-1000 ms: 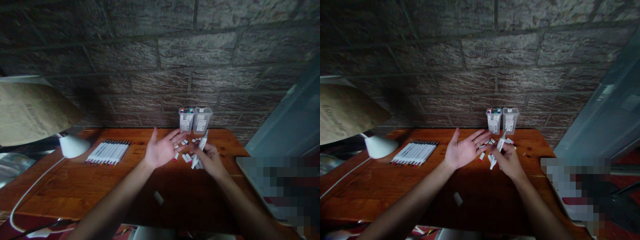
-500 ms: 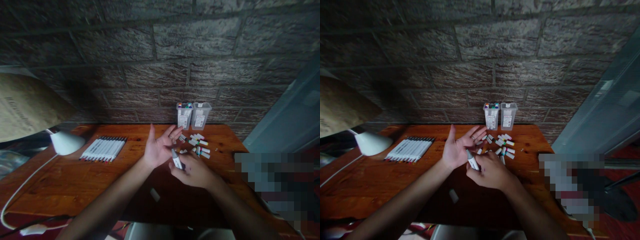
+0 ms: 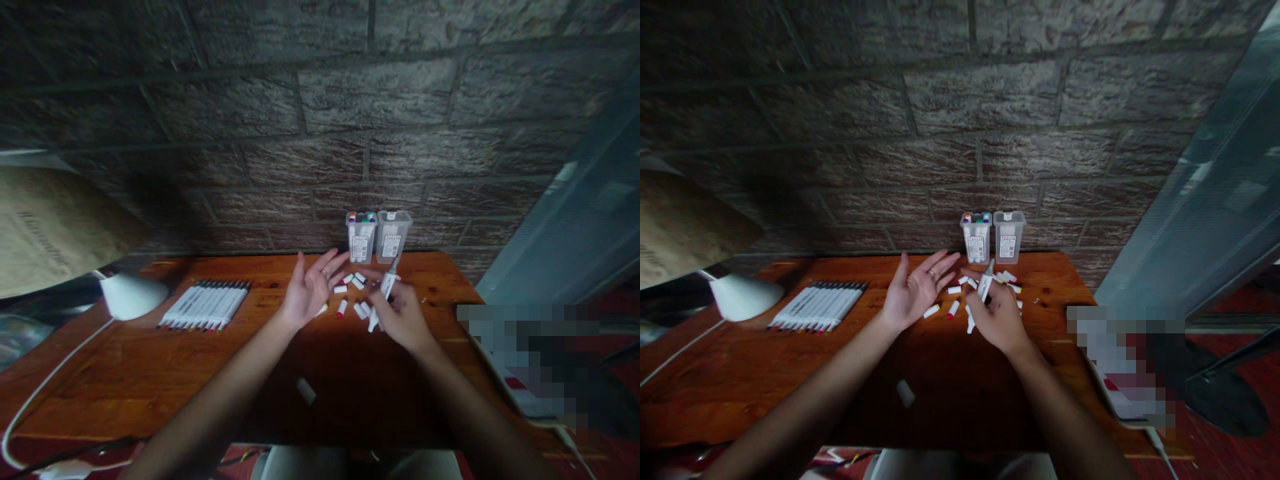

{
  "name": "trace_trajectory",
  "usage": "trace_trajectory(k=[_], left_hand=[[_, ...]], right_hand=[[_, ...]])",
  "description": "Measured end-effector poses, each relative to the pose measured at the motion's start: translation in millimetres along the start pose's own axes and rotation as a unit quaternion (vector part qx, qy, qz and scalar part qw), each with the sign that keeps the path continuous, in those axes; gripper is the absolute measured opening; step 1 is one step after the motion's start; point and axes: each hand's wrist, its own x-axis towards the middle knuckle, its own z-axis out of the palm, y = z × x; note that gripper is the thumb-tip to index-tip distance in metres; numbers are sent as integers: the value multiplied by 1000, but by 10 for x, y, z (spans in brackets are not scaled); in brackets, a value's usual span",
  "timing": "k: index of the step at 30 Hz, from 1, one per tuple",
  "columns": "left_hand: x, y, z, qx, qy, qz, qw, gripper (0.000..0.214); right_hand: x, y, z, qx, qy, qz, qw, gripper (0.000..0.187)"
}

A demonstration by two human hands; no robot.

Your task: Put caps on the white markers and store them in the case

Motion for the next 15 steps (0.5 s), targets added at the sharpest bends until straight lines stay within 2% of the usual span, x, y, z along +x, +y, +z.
trace_trajectory(k=[2, 4, 6, 7, 8, 10, 12, 15], left_hand=[[6, 73, -39, 167, 47, 53, 983, 47], [-54, 200, -67, 342, 104, 79, 930, 48], [-202, 364, -77, 484, 106, 95, 863, 56], [-306, 450, -75, 543, 71, 103, 831, 58], [-426, 529, -69, 587, 13, 98, 804, 58], [-685, 647, -49, 637, -101, 46, 763, 46], [-929, 687, -40, 654, -191, 12, 732, 20], [-1184, 601, -86, 660, -275, -3, 699, 31]], right_hand=[[39, 14, -26, 30, 49, 11, 998, 26], [72, 37, -57, 50, 98, 31, 993, 22], [98, 70, -90, 60, 136, 68, 987, 23], [109, 89, -105, 63, 148, 84, 983, 25], [118, 107, -116, 68, 157, 94, 981, 27], [132, 131, -128, 86, 172, 99, 976, 27], [136, 129, -126, 98, 176, 100, 974, 27], [130, 87, -108, 92, 174, 95, 976, 29]])
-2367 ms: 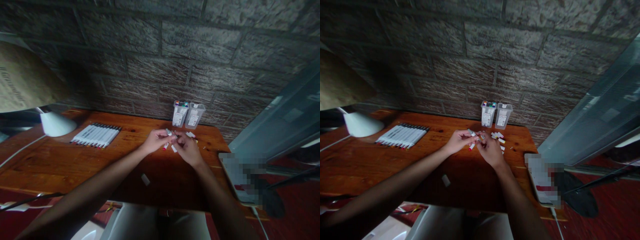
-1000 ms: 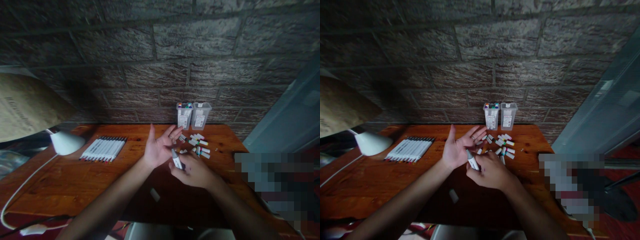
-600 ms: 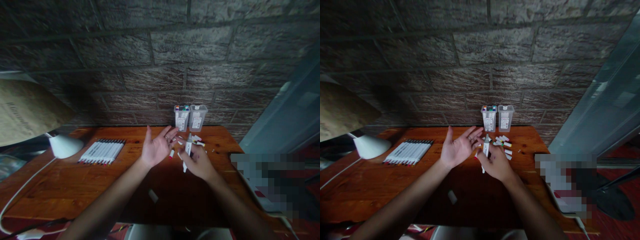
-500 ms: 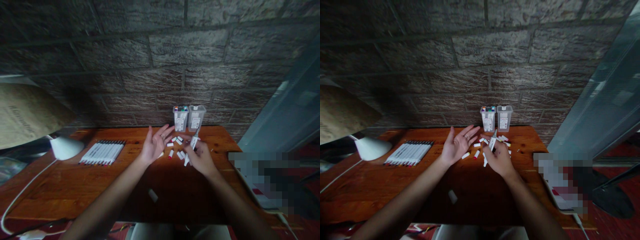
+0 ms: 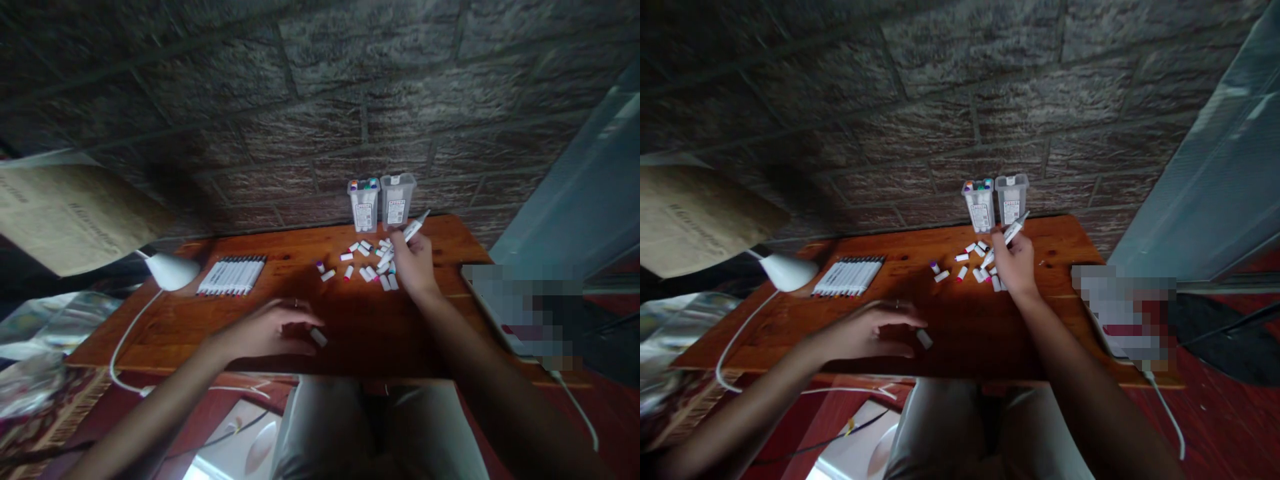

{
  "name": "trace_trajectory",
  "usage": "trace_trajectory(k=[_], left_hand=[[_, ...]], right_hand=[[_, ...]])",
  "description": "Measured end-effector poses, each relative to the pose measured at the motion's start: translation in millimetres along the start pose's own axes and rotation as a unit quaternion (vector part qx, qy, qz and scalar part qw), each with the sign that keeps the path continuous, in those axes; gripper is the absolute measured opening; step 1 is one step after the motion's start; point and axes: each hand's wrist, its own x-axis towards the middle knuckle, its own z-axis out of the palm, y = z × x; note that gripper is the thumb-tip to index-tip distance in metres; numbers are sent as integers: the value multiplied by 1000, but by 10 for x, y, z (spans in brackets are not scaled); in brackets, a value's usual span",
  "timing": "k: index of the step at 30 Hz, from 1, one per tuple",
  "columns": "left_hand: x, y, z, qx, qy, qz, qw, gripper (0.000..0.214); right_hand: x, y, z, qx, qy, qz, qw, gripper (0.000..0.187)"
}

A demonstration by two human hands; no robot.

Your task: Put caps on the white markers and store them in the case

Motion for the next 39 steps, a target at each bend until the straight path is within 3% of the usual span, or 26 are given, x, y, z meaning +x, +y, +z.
trace_trajectory(k=[2, 5, 8, 10, 13, 15, 19, 22, 27, 29, 33, 39], left_hand=[[-49, -43, 126, 5, -25, 21, 999, 23], [-21, -137, 222, -2, -2, 17, 1000, 17], [122, -222, 174, -46, 92, -12, 995, 16], [287, -283, 107, -119, 181, -40, 975, 16], [604, -395, 39, -270, 265, -77, 922, 21], [806, -469, 36, -369, 301, -86, 875, 27], [1023, -544, 114, -568, 306, -74, 761, 30], [1022, -516, 201, -622, 271, -73, 731, 29], [972, -473, 290, -614, 245, -89, 745, 28], [959, -495, 291, -596, 230, -82, 765, 30], [910, -518, 238, -521, 179, -60, 833, 34], [853, -401, 163, -274, 164, -31, 947, 38]], right_hand=[[-15, -24, 11, -9, -1, -7, 1000, 30], [-21, -28, 14, -22, -2, -6, 1000, 31], [-20, -1, 13, -30, -41, 9, 999, 33], [-38, 16, 21, -39, -128, 13, 991, 34], [-108, 25, 43, -69, -294, 9, 953, 39], [-164, 26, 54, -74, -362, 21, 929, 40], [-238, 22, 54, -58, -433, 96, 894, 39], [-260, 1, 61, -71, -455, 129, 878, 36], [-282, -30, 89, -125, -475, 121, 863, 32], [-288, -42, 84, -138, -487, 128, 853, 35], [-285, -104, 53, -157, -496, 170, 837, 37], [-261, -144, 39, -206, -504, 109, 832, 45]])
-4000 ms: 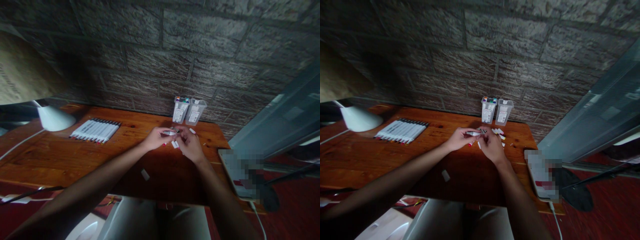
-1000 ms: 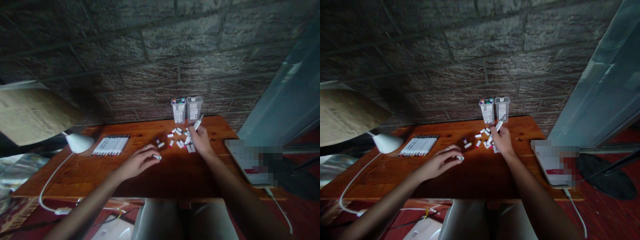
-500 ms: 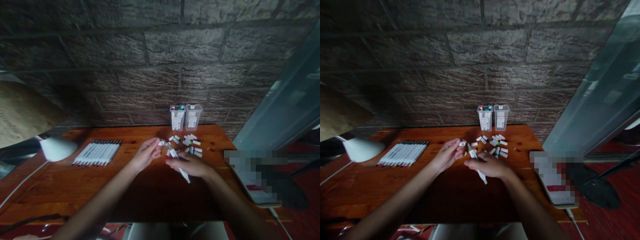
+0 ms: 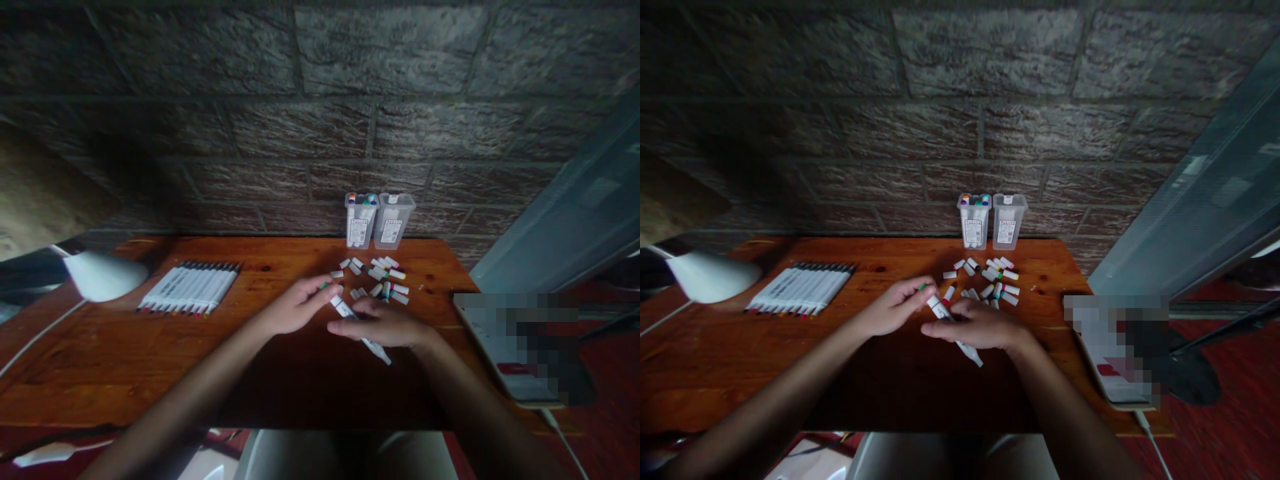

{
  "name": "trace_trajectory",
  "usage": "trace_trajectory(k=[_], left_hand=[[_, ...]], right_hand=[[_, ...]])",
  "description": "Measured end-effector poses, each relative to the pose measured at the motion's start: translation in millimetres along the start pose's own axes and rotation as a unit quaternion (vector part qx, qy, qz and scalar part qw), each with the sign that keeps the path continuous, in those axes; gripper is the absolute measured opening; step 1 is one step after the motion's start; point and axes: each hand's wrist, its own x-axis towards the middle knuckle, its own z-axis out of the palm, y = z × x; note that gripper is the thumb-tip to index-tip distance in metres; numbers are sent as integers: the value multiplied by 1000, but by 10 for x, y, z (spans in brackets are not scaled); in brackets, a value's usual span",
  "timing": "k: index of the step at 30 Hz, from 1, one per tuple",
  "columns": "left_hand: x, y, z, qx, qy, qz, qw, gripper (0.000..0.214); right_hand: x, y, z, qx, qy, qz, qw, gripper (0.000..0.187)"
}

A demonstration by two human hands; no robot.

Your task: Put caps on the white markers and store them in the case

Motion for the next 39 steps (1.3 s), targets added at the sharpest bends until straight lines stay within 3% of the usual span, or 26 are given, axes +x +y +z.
trace_trajectory(k=[3, 6, 14, 21, 25, 28, 33, 39], left_hand=[[-14, -11, 1, 137, 24, 38, 990, 46], [-33, -34, 13, 184, 53, 33, 981, 50], [-88, 9, 78, 169, 120, 46, 977, 44], [-60, -93, 36, 107, 103, -7, 989, 44], [9, -233, -164, 77, 211, -41, 974, 47], [18, -322, -331, 131, 274, -39, 952, 43], [14, -360, -391, 280, 186, 6, 942, 32], [312, -378, -369, 374, 31, -16, 927, 31]], right_hand=[[18, 13, 35, -12, -39, -2, 999, 51], [36, -1, 116, -10, -59, -1, 998, 55], [76, -55, 269, 19, -16, 13, 1000, 47], [76, -1, 213, 51, -14, 25, 998, 49], [55, 31, 164, 58, -21, 49, 997, 49], [77, 61, 95, 75, 50, 34, 995, 52], [178, 169, -8, 158, 206, 17, 965, 50], [243, 258, -57, 198, 245, 30, 949, 52]])
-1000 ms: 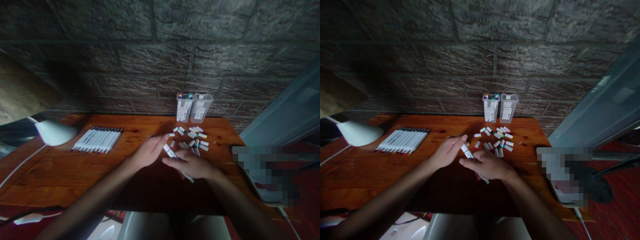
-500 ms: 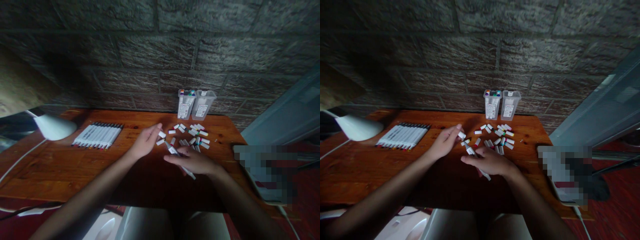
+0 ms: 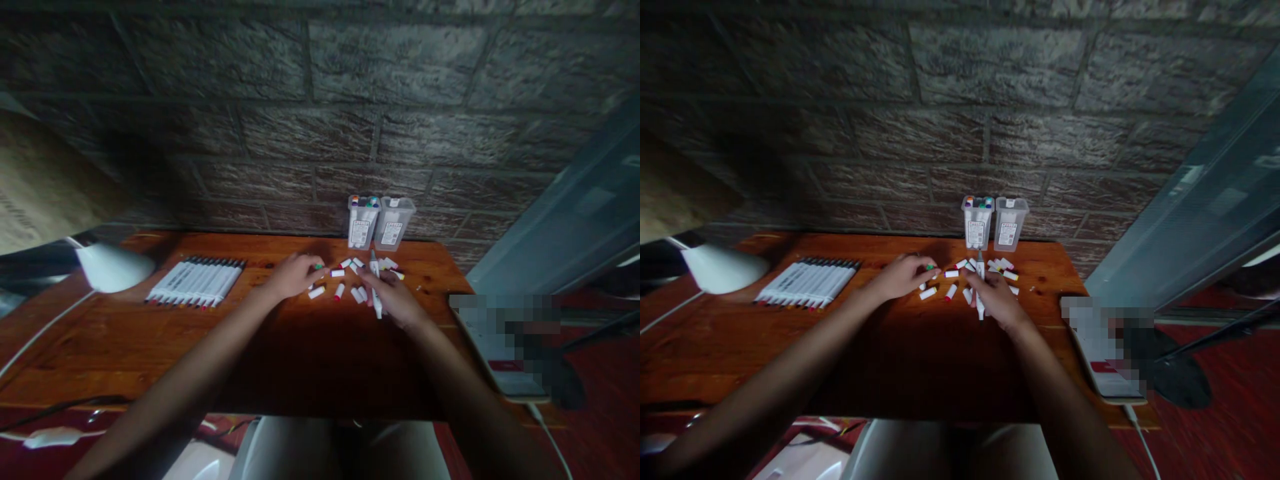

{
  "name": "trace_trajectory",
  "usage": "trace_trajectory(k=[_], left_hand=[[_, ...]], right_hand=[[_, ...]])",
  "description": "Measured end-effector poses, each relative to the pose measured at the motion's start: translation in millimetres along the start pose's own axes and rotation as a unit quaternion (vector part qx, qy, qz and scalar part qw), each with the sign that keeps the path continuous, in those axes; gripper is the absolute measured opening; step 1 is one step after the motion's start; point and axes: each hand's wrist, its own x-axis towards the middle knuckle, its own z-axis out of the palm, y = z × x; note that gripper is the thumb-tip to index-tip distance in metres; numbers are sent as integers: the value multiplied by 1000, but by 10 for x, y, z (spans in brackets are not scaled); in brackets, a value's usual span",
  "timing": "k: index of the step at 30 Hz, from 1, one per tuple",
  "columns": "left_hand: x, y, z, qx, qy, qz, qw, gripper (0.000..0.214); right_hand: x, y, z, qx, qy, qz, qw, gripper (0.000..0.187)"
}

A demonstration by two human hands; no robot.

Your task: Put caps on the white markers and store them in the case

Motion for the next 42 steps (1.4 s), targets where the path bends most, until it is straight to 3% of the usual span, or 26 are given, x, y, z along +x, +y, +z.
trace_trajectory(k=[4, 7, 8, 10, 12, 13, 15, 20, 24, 29, 32, 35, 39, 42], left_hand=[[115, -1, -10, 0, -64, -20, 998, 34], [41, 2, -80, -133, 5, -66, 989, 51], [3, 7, -123, -214, 50, -84, 972, 57], [-68, 29, -228, -418, 107, -91, 898, 68], [-109, 66, -329, -587, 80, -56, 804, 70], [-116, 84, -364, -629, 69, -42, 774, 64], [-109, 105, -390, -648, 73, -38, 757, 52], [-49, 23, -263, -589, 159, -71, 789, 52], [-12, -97, -168, -584, 239, -52, 774, 59], [2, -155, -180, -550, 341, -53, 761, 38], [4, -185, -216, -553, 335, -52, 761, 34], [-2, -290, -228, -497, 295, -63, 814, 46], [-63, -526, -180, -182, 236, -124, 946, 44], [-130, -664, -112, -15, 135, -142, 981, 31]], right_hand=[[31, 40, -33, 24, 25, -2, 999, 50], [53, 66, -52, 34, 49, -7, 998, 49], [54, 67, -52, 42, 58, -7, 997, 49], [47, 56, -43, 58, 75, 0, 996, 50], [31, 36, -28, 61, 88, 7, 994, 53], [22, 25, -22, 58, 96, 5, 994, 54], [10, 4, -14, 52, 111, -5, 992, 55], [3, -28, -11, 93, 135, 9, 986, 51], [5, -23, -7, 132, 159, -1, 979, 49], [79, -142, -90, 215, 203, -36, 955, 40], [201, -311, -171, 230, 220, -45, 947, 36], [334, -405, -207, 218, 238, -61, 945, 35], [399, -295, -189, 228, 266, -51, 935, 35], [369, -159, -200, 223, 272, -43, 935, 35]])
